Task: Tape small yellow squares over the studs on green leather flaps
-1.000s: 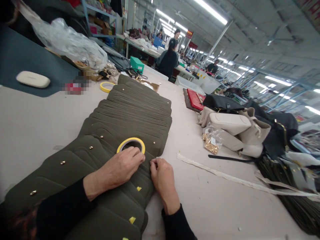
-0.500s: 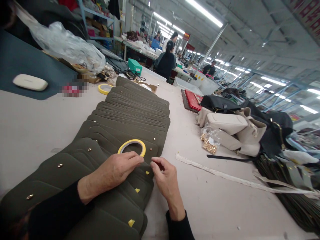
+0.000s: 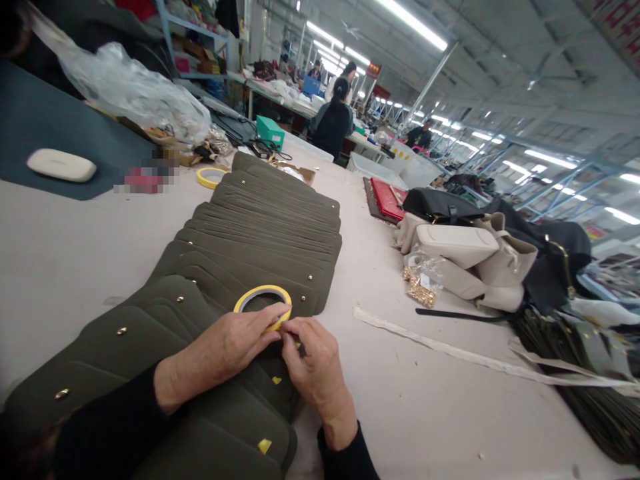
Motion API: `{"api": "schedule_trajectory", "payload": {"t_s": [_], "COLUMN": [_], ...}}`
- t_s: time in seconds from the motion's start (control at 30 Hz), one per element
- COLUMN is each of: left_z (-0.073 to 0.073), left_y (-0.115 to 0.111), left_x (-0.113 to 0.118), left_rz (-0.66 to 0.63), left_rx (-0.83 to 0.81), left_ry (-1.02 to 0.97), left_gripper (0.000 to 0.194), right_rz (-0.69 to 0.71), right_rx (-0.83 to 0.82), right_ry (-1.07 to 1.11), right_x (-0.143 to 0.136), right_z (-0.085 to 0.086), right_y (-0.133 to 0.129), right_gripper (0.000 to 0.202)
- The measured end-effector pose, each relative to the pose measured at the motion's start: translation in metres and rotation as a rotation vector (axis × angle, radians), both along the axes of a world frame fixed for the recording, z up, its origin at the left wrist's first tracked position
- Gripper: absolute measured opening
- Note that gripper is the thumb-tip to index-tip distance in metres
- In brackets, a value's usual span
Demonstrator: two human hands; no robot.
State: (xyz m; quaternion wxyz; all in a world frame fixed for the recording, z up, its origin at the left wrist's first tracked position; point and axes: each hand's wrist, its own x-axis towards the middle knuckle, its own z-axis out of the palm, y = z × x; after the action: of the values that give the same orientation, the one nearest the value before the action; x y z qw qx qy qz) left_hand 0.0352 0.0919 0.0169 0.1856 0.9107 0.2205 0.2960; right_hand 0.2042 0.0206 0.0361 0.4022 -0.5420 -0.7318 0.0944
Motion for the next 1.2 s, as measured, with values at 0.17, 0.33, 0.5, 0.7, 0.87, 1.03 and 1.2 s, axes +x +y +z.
{"api": "schedule_trajectory", "payload": {"t_s": [0.17, 0.33, 0.5, 0.7, 0.87, 1.03, 1.2], "left_z": [0.005, 0.008, 0.010, 0.012, 0.015, 0.021, 0.014], "left_y": [-0.002, -0.002, -0.005, -0.006, -0.013, -0.022, -0.002], "left_x": [-0.001, -0.001, 0.000, 0.004, 0.004, 0.002, 0.002], "left_rz": [-0.026, -0.053, 0.026, 0.137, 0.181, 0.154, 0.209], "left_rx": [-0.030, -0.044, 0.003, 0.186, 0.228, 0.206, 0.205], "left_ry": [-0.006, 0.005, 0.118, 0.085, -0.023, -0.121, 0.209], "left_gripper": [0.035, 0.020, 0.016, 0.022, 0.023, 0.015, 0.012], "right_rz": [-0.007, -0.083, -0.215, -0.329, -0.347, -0.487, -0.405], "right_rx": [0.046, 0.102, 0.087, -0.355, -0.403, -0.408, -0.405], "right_ry": [-0.047, -0.103, -0.025, 0.557, 0.713, 0.862, 0.731], "right_x": [-0.001, -0.005, -0.011, -0.020, -0.020, 0.009, 0.027], "right_z": [-0.002, -0.007, -0.008, -0.004, 0.000, -0.016, -0.032], "right_y": [0.000, -0.002, -0.006, 0.000, 0.010, 0.022, 0.025], "right_gripper": [0.016, 0.015, 0.014, 0.010, 0.013, 0.021, 0.031]}}
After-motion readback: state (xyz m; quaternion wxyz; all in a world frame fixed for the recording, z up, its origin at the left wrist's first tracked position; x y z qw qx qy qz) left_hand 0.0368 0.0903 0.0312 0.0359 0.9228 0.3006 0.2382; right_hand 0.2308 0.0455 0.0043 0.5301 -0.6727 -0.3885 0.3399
